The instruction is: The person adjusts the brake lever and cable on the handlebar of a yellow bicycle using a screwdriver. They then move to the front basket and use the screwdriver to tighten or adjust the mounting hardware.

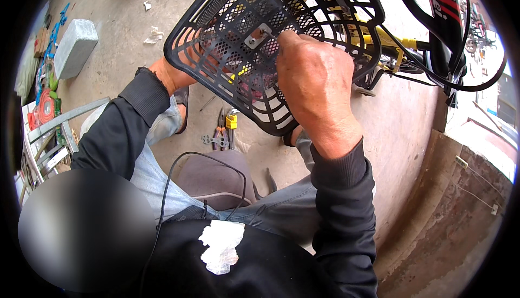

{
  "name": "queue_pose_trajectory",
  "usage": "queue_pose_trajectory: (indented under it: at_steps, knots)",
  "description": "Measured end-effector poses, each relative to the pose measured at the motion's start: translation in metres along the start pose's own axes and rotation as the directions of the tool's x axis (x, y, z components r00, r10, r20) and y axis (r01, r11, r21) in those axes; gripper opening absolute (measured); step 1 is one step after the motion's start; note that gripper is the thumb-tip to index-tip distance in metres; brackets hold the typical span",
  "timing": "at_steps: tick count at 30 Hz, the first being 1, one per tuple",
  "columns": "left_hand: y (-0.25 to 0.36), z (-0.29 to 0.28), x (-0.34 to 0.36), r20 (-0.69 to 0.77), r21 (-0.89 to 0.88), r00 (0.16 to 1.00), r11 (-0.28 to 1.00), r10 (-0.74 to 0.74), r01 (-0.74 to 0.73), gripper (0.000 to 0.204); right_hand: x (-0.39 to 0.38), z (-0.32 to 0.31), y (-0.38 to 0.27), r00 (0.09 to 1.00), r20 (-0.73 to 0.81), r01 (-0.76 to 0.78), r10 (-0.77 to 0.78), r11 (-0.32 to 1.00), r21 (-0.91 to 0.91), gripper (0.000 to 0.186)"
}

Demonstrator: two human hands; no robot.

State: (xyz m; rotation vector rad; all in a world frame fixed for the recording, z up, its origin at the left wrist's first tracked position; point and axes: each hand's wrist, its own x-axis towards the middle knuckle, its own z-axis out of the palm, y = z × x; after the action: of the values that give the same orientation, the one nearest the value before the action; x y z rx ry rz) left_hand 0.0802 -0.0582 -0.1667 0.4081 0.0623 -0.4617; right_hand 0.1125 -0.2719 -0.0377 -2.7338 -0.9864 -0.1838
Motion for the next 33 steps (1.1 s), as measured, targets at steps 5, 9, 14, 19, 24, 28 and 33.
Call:
queue_pose_trajectory:
  at_steps: [5, 9, 14, 19, 24, 28, 33]
  knots:
    - [-0.002, -0.008, -0.001, 0.316, 0.804, 0.892, 0.408, 0.323, -0.432, 0.037, 0.001, 0.006, 0.006, 0.994, -0.022, -0.101, 0.103, 0.993, 0.068, 0.007]
    - [-0.005, -0.012, 0.001, 0.267, 0.791, 0.919, 0.478, 0.291, -0.382, 0.037, 0.002, 0.008, 0.006, 0.994, -0.028, -0.102, 0.104, 0.992, 0.068, 0.008]
    - [-0.002, 0.002, 0.003, -0.123, 0.044, 0.992, 0.999, 0.003, 0.002, 0.037, 0.001, 0.009, 0.005, 0.997, -0.028, -0.070, 0.071, 0.997, 0.039, 0.009]
    - [-0.001, 0.001, 0.002, -0.080, 0.122, 0.996, 0.992, 0.035, -0.025, 0.035, 0.001, 0.010, 0.007, 0.997, -0.029, -0.064, 0.066, 0.997, 0.046, 0.009]
    - [-0.004, 0.005, -0.001, 0.088, 0.821, 0.950, 0.518, 0.299, -0.239, 0.034, 0.001, 0.011, 0.007, 0.998, -0.031, -0.061, 0.063, 0.997, 0.048, 0.009]
    - [0.020, 0.026, -0.004, -0.161, 0.534, 0.976, 0.844, 0.149, -0.041, 0.037, 0.001, 0.013, 0.009, 0.997, -0.065, -0.048, 0.051, 0.998, 0.048, 0.009]
    - [0.040, 0.060, 0.012, -0.168, 0.432, 0.966, 0.896, 0.194, -0.104, 0.056, 0.006, -0.002, 0.006, 0.947, -0.257, -0.125, 0.191, 0.960, 0.252, 0.009]
